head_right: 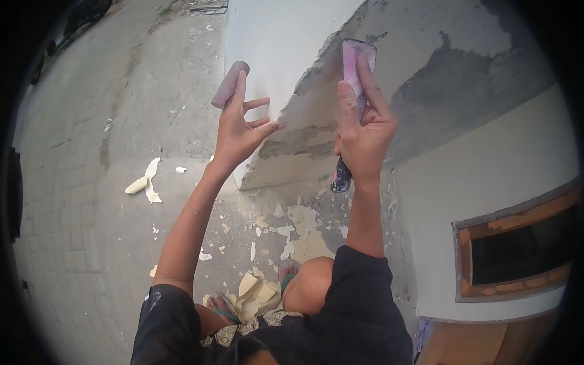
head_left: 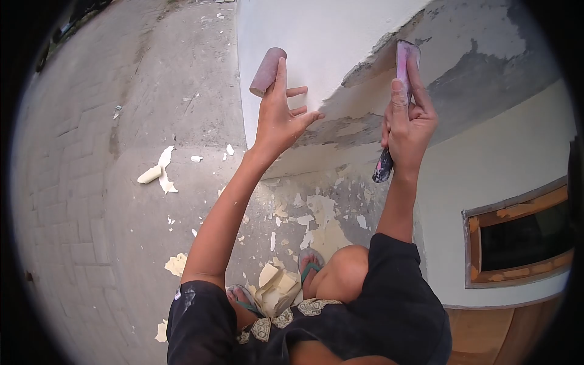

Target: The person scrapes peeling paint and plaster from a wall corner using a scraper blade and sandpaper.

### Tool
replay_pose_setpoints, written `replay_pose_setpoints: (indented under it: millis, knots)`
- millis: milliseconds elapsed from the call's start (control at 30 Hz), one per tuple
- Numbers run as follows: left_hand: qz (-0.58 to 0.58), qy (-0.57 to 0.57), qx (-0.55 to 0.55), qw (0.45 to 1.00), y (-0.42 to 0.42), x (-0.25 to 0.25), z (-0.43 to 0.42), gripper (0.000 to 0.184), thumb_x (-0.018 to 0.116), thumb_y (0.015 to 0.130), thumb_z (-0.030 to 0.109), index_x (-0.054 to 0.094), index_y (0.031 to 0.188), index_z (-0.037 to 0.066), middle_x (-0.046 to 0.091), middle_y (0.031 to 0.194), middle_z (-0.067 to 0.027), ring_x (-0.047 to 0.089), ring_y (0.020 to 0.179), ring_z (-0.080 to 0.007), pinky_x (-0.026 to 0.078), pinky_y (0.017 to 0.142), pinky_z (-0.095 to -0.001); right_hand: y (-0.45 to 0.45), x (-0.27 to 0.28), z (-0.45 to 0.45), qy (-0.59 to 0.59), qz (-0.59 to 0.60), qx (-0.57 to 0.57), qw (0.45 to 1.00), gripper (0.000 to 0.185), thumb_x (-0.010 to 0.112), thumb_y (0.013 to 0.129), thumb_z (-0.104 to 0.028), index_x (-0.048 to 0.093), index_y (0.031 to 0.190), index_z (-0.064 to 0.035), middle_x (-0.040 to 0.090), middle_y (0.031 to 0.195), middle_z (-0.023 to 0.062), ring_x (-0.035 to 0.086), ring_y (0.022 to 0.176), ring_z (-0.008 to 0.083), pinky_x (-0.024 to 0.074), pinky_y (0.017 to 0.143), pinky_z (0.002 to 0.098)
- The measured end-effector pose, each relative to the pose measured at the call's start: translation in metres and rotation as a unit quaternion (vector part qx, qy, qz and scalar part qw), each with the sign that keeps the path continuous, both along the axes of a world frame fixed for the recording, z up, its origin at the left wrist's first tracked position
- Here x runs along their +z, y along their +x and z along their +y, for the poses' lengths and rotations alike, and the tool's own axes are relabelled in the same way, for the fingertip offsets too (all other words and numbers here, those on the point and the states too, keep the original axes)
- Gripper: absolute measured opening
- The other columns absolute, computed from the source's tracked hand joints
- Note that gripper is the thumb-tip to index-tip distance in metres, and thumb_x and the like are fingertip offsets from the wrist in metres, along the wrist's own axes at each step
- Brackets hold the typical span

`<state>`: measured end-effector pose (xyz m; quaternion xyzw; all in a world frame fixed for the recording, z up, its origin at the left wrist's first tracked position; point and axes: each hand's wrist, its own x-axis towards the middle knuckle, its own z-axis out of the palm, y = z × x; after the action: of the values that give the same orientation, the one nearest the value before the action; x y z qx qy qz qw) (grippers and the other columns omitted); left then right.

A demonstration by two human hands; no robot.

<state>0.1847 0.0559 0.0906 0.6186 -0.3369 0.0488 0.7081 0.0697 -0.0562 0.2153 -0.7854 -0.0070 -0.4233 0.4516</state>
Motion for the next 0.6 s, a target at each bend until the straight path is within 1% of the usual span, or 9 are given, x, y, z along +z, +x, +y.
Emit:
replay_pose_setpoints:
  millis: [33, 100, 167, 267, 400, 467, 500, 567, 600]
  knots:
    - [0.005, 0.011, 0.000, 1.000, -0.001, -0.001, 0.000, 0.109, 0.082, 0.073, 0.010, 0.006, 0.150, -0.005, 0.021, 0.150, -0.0281, 0.054, 0.122, -0.0301, 0.061, 0.086, -0.0390, 0.000, 0.006, 0.000, 0.005, -0.004, 0.007, 1.000, 0.042, 0.062, 0.095, -0.012, 0.054, 0.135, -0.0024, 0.050, 0.052, -0.0053, 0.039, 0.036, 0.0005, 0.0282, 0.033, 0.0202]
    - [0.006, 0.032, -0.005, 0.999, -0.002, 0.004, 0.002, 0.108, 0.080, 0.074, 0.008, 0.005, 0.150, -0.005, 0.022, 0.149, -0.0286, 0.054, 0.122, -0.0301, 0.061, 0.086, -0.0389, -0.012, -0.001, 0.001, 0.020, 0.036, 0.006, 0.999, 0.042, 0.062, 0.095, -0.013, 0.054, 0.135, -0.0024, 0.052, 0.053, -0.0048, 0.038, 0.036, 0.0005, 0.0281, 0.033, 0.0203]
    - [0.006, 0.007, -0.010, 1.000, 0.000, 0.002, -0.001, 0.108, 0.080, 0.074, 0.008, 0.005, 0.150, -0.005, 0.022, 0.149, -0.0284, 0.054, 0.122, -0.0300, 0.061, 0.086, -0.0389, -0.010, -0.017, -0.005, 0.013, 0.029, 0.007, 0.999, 0.042, 0.062, 0.096, -0.014, 0.054, 0.135, -0.0022, 0.053, 0.055, -0.0045, 0.038, 0.036, 0.0006, 0.0281, 0.033, 0.0204]
    - [0.006, 0.006, -0.005, 1.000, 0.002, 0.002, 0.003, 0.108, 0.080, 0.073, 0.007, 0.005, 0.150, -0.005, 0.022, 0.149, -0.0284, 0.054, 0.121, -0.0301, 0.061, 0.086, -0.0390, -0.005, -0.004, 0.001, 0.018, 0.016, 0.008, 1.000, 0.041, 0.062, 0.095, -0.014, 0.055, 0.134, -0.0033, 0.055, 0.056, -0.0045, 0.038, 0.037, 0.0004, 0.0280, 0.033, 0.0203]
    - [0.009, 0.020, 0.002, 1.000, -0.002, 0.002, 0.001, 0.110, 0.081, 0.073, 0.009, 0.005, 0.150, -0.005, 0.023, 0.149, -0.0282, 0.054, 0.121, -0.0299, 0.061, 0.086, -0.0389, -0.012, -0.002, 0.004, 0.005, 0.052, -0.017, 0.998, 0.040, 0.063, 0.095, -0.012, 0.057, 0.134, -0.0051, 0.057, 0.060, -0.0040, 0.038, 0.037, 0.0003, 0.0279, 0.034, 0.0203]
    - [0.002, -0.002, -0.004, 1.000, 0.002, -0.002, -0.001, 0.111, 0.082, 0.072, 0.010, 0.005, 0.150, -0.005, 0.023, 0.149, -0.0277, 0.054, 0.121, -0.0294, 0.061, 0.085, -0.0388, -0.013, -0.011, 0.002, 0.001, 0.067, -0.024, 0.997, 0.040, 0.063, 0.094, -0.012, 0.057, 0.133, -0.0056, 0.060, 0.062, -0.0030, 0.039, 0.038, 0.0004, 0.0280, 0.034, 0.0205]
    - [0.003, -0.013, -0.007, 1.000, 0.001, -0.001, 0.000, 0.112, 0.083, 0.072, 0.010, 0.005, 0.150, -0.005, 0.023, 0.149, -0.0274, 0.054, 0.121, -0.0292, 0.061, 0.085, -0.0388, -0.012, -0.012, 0.003, 0.007, 0.063, -0.014, 0.998, 0.040, 0.063, 0.094, -0.012, 0.057, 0.133, -0.0053, 0.061, 0.065, -0.0021, 0.039, 0.038, 0.0006, 0.0286, 0.034, 0.0207]
    - [0.012, 0.012, -0.001, 1.000, 0.000, -0.001, 0.001, 0.112, 0.083, 0.072, 0.011, 0.005, 0.150, -0.006, 0.023, 0.150, -0.0275, 0.054, 0.121, -0.0296, 0.061, 0.085, -0.0388, -0.012, -0.012, 0.001, 0.024, 0.058, -0.001, 0.998, 0.040, 0.063, 0.094, -0.012, 0.057, 0.133, -0.0047, 0.065, 0.072, -0.0004, 0.040, 0.039, 0.0008, 0.0297, 0.034, 0.0209]
    - [0.011, 0.025, 0.001, 1.000, -0.001, 0.001, 0.001, 0.112, 0.083, 0.072, 0.011, 0.005, 0.150, -0.006, 0.023, 0.150, -0.0276, 0.054, 0.122, -0.0298, 0.061, 0.085, -0.0388, -0.012, -0.015, 0.000, 0.013, 0.060, -0.011, 0.998, 0.040, 0.063, 0.094, -0.012, 0.057, 0.133, -0.0044, 0.067, 0.080, 0.0019, 0.041, 0.040, 0.0008, 0.0304, 0.035, 0.0208]
